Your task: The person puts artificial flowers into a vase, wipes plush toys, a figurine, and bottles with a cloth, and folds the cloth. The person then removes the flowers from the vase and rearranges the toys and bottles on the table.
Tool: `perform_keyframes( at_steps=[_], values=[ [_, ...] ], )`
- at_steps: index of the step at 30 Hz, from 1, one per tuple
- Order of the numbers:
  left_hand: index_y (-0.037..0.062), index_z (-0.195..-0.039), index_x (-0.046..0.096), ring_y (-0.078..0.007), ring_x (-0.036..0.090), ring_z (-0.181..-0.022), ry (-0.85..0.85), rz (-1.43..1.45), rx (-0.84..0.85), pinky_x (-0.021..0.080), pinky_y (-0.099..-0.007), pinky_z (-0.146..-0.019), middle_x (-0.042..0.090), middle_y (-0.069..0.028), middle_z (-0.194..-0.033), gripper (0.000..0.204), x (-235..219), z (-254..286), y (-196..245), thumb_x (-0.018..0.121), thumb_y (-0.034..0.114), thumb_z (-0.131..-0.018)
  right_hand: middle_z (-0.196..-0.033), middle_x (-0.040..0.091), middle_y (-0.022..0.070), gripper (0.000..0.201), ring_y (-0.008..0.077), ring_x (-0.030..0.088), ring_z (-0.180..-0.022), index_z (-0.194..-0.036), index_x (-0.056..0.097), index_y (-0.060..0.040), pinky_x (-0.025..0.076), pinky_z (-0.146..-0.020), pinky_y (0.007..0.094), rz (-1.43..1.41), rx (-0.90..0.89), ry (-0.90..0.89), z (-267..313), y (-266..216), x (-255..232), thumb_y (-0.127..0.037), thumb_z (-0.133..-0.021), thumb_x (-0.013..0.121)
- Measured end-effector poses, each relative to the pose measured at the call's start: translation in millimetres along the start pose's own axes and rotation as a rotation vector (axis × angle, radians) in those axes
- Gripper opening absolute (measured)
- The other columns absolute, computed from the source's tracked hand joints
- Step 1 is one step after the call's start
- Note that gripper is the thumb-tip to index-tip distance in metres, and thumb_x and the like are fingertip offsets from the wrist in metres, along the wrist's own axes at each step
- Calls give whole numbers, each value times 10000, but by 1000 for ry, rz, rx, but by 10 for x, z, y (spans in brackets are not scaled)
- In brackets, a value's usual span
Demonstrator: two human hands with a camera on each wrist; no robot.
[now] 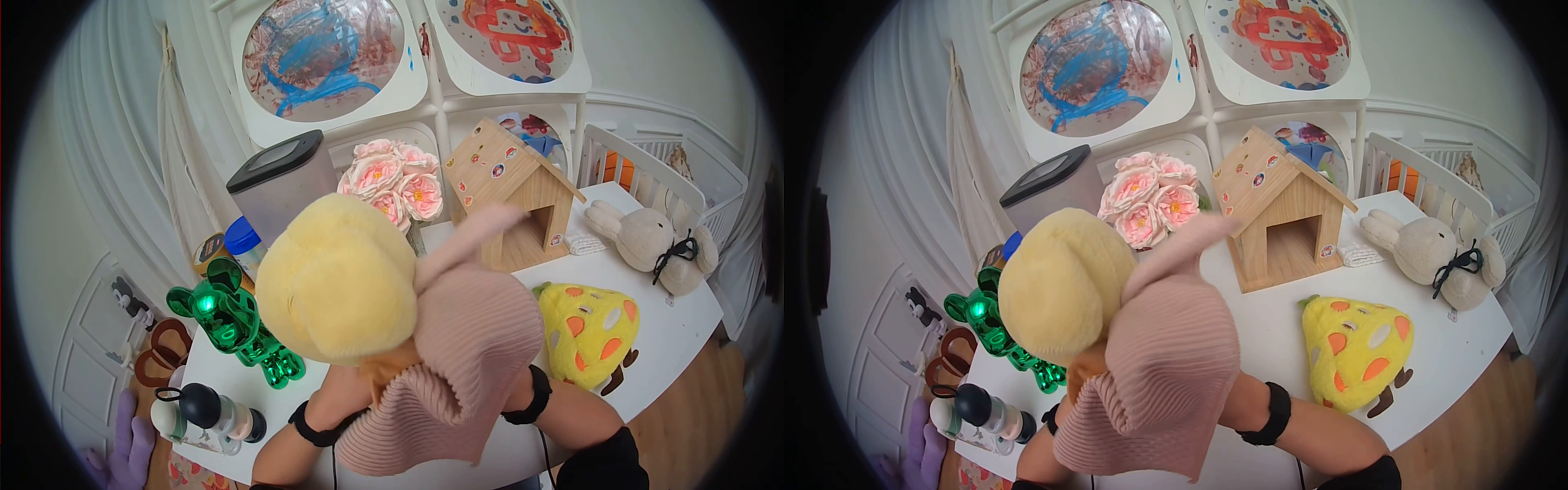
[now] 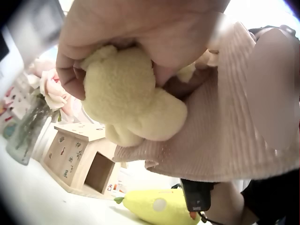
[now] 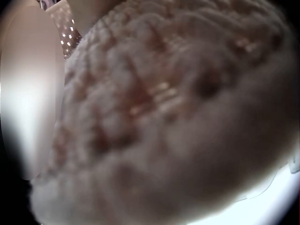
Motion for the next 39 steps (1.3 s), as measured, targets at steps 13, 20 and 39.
perform_keyframes(
  at_steps=[13, 20, 39],
  values=[
    [52, -1154, 542, -223, 529, -914, -232, 157, -44, 402, -348, -814, 568, -82, -1004, 499, 550, -278, 275, 539, 506, -946, -1179, 602, 114, 472, 181, 609, -1030, -1281, 499, -15, 508, -903, 323, -63, 113, -5, -509, -465, -66, -258, -907, 655],
    [54, -1082, 567, -216, 527, -823, -367, 231, -85, 394, -337, -746, 575, -71, -904, 493, 1065, -416, 489, 554, 523, -931, -1042, 679, 156, 490, 185, 641, -974, -1256, 571, 44, 510, -906, 311, 79, 72, 119, -536, -752, 488, -318, -927, 595],
    [59, -888, 634, -199, 521, -577, -738, 433, -131, 371, -310, -562, 595, -42, -631, 512, 353, 280, 778, 596, 569, -892, -1258, 616, 118, 419, 208, 590, -1124, -1311, 557, -22, 457, -993, 339, 313, 119, -374, -308, 492, -34, -200, -945, 653]
  ],
)
Point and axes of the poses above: each hand's wrist, its own z-axis away from the middle knuckle, its own x-axis out of the palm, y = z × x, the point moved 1 cm from there along -z, towards the middle knuckle
